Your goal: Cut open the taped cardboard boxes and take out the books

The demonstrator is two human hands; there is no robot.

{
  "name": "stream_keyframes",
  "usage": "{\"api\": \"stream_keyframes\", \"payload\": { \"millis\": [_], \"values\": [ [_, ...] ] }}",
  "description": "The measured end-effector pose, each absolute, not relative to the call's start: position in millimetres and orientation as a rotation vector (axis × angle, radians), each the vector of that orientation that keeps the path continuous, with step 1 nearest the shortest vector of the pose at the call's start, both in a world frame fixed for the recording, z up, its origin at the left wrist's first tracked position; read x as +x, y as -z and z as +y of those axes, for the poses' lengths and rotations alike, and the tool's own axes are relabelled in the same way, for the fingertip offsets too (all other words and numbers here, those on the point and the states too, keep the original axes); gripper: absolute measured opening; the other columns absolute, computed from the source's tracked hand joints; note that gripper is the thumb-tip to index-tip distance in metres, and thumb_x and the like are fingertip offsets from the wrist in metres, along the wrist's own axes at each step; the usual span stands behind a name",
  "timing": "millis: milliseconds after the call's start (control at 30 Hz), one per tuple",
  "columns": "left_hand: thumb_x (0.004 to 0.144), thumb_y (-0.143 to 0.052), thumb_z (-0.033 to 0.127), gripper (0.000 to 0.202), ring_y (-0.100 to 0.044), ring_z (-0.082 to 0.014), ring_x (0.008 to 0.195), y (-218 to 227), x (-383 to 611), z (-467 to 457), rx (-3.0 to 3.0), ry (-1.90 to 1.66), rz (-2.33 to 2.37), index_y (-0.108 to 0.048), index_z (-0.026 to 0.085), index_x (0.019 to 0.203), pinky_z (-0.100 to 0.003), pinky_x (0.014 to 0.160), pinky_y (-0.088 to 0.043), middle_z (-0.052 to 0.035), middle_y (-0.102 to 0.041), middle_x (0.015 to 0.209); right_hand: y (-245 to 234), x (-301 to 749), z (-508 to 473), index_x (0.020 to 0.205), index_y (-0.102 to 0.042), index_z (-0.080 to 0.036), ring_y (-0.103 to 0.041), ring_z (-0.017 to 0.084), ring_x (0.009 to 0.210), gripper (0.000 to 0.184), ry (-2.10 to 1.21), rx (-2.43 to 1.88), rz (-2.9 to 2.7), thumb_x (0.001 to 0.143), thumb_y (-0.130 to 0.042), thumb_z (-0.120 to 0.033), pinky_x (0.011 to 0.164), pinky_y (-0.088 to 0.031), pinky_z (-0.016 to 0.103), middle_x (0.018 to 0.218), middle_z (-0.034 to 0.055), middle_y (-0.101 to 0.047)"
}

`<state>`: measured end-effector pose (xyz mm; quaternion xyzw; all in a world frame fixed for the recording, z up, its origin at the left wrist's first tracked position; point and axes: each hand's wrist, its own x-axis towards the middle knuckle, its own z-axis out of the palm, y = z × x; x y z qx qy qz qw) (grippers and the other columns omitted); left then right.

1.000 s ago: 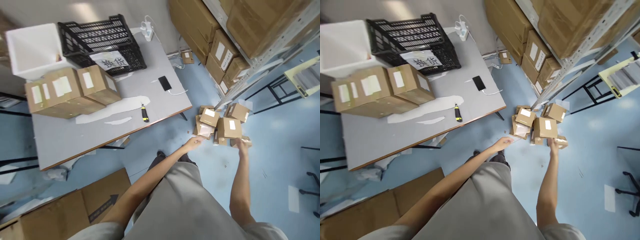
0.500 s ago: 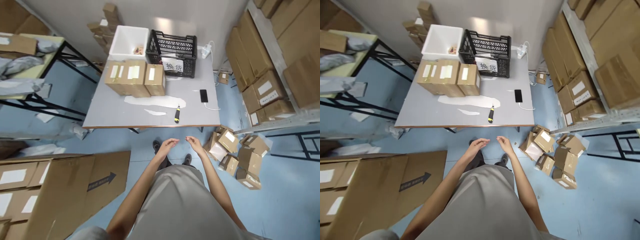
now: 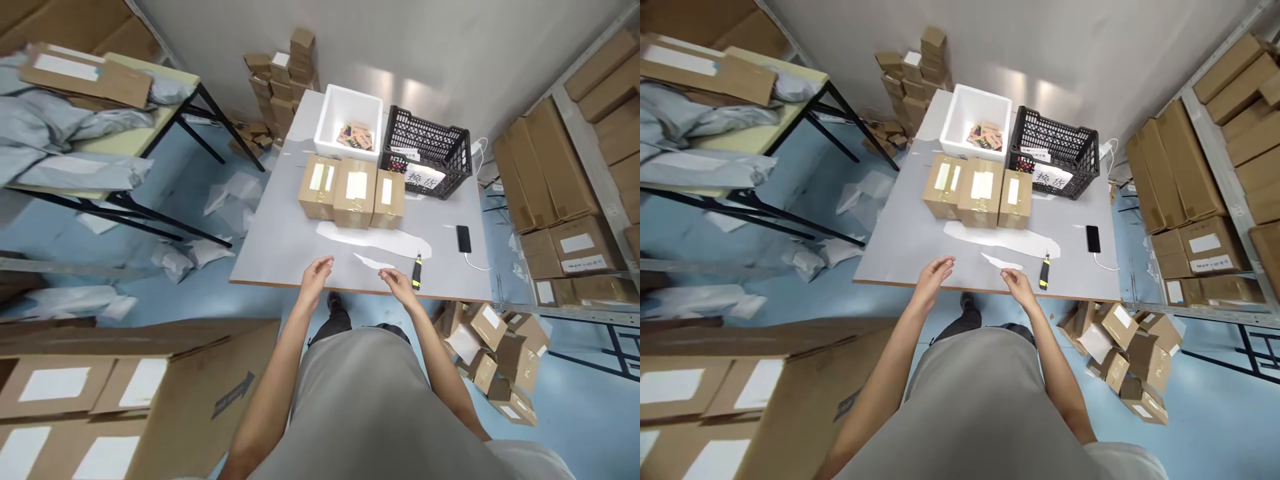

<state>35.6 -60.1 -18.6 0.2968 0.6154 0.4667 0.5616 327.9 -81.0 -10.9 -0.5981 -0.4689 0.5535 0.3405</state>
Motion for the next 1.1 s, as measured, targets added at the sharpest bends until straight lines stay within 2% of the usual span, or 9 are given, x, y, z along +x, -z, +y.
{"api": "stream_keyframes", "payload": {
  "millis": [100, 200, 367, 500, 667, 800, 900, 1000, 1100],
  "values": [
    [0.089, -0.084, 0.052, 0.056, -0.062, -0.0378, 0.154, 18.4, -14.8, -3.2, 0.808, -1.134, 1.543, -0.076, 0.022, 0.135, -0.055, 0.133, -0.048, -0.0184, -0.071, 0.158, 3.3, 280.1, -53.1, 0.114, -0.086, -0.024, -0.078, 0.035, 0.128, 0.058, -1.442, -1.579, -1.213, 0.088, -0.080, -0.075, 0.122, -0.056, 0.055, 0.130, 0.0144, -0.086],
    [0.094, -0.082, 0.041, 0.068, -0.050, -0.0381, 0.166, 18.8, -39.5, 59.0, 0.957, -1.108, 1.658, -0.065, 0.018, 0.155, -0.052, 0.139, -0.039, -0.0225, -0.057, 0.172, -2.3, 242.0, -33.5, 0.115, -0.085, -0.024, -0.078, 0.034, 0.128, 0.060, -1.442, -1.579, -1.230, 0.088, -0.079, -0.078, 0.122, -0.056, 0.054, 0.130, 0.0144, -0.086],
    [0.099, -0.079, 0.043, 0.093, -0.009, -0.0434, 0.182, 11.0, -26.4, 160.3, 1.223, -0.926, 1.822, -0.040, 0.008, 0.176, -0.056, 0.147, -0.016, -0.0309, -0.014, 0.191, -14.2, 211.3, -20.4, 0.118, -0.084, -0.024, -0.078, 0.035, 0.131, 0.062, -1.394, -1.625, -1.166, 0.088, -0.078, -0.078, 0.122, -0.056, 0.054, 0.131, 0.0145, -0.086],
    [0.105, -0.067, 0.053, 0.106, 0.011, -0.0436, 0.181, 9.9, -4.0, 212.7, 1.360, -0.701, 1.788, -0.015, 0.008, 0.186, -0.063, 0.145, -0.003, -0.0263, 0.010, 0.194, -23.5, 208.4, -22.3, 0.118, -0.084, -0.024, -0.078, 0.036, 0.131, 0.064, -1.324, -1.691, -1.077, 0.088, -0.077, -0.080, 0.122, -0.057, 0.053, 0.129, 0.0147, -0.086],
    [0.107, -0.054, 0.065, 0.106, 0.018, -0.0422, 0.180, 30.3, -1.3, 229.7, 1.420, -0.561, 1.819, -0.011, 0.008, 0.186, -0.068, 0.142, 0.006, -0.0270, 0.010, 0.193, -23.2, 214.1, -31.0, 0.117, -0.085, -0.025, -0.079, 0.036, 0.128, 0.065, -1.297, -1.747, -0.958, 0.084, -0.081, -0.080, 0.119, -0.058, 0.055, 0.127, 0.0149, -0.087],
    [0.093, -0.073, 0.075, 0.135, 0.013, -0.0471, 0.181, 39.0, -4.4, 236.3, 1.279, -0.558, 1.991, -0.005, 0.000, 0.183, -0.069, 0.143, 0.001, -0.0363, 0.003, 0.191, -19.9, 219.1, -35.6, 0.117, -0.085, -0.025, -0.079, 0.036, 0.127, 0.063, -1.304, -1.780, -0.919, 0.085, -0.081, -0.079, 0.118, -0.059, 0.055, 0.127, 0.0146, -0.087],
    [0.078, -0.093, 0.059, 0.149, 0.003, -0.0505, 0.180, 31.4, -1.8, 246.5, 1.144, -0.529, 2.118, -0.005, -0.005, 0.179, -0.067, 0.144, -0.002, -0.0424, -0.005, 0.187, -19.4, 221.6, -30.1, 0.118, -0.085, -0.024, -0.079, 0.035, 0.126, 0.064, -1.331, -1.764, -0.944, 0.085, -0.081, -0.079, 0.118, -0.058, 0.055, 0.128, 0.0146, -0.087],
    [0.075, -0.096, 0.043, 0.141, -0.019, -0.0523, 0.176, 18.4, -5.8, 249.7, 1.035, -0.539, 2.207, -0.010, 0.003, 0.180, -0.069, 0.142, -0.010, -0.0412, -0.020, 0.183, -19.5, 223.8, -17.3, 0.116, -0.086, -0.023, -0.079, 0.034, 0.124, 0.062, -1.371, -1.718, -1.005, 0.085, -0.081, -0.077, 0.117, -0.058, 0.054, 0.124, 0.0140, -0.087],
    [0.076, -0.096, 0.042, 0.138, -0.033, -0.0524, 0.169, 8.7, -27.1, 228.7, 1.007, -0.575, 2.242, -0.013, 0.008, 0.181, -0.068, 0.140, -0.020, -0.0381, -0.032, 0.176, -17.6, 227.2, -3.6, 0.114, -0.086, -0.023, -0.079, 0.033, 0.123, 0.059, -1.408, -1.655, -1.049, 0.087, -0.080, -0.075, 0.117, -0.059, 0.052, 0.123, 0.0129, -0.087]
  ]
}}
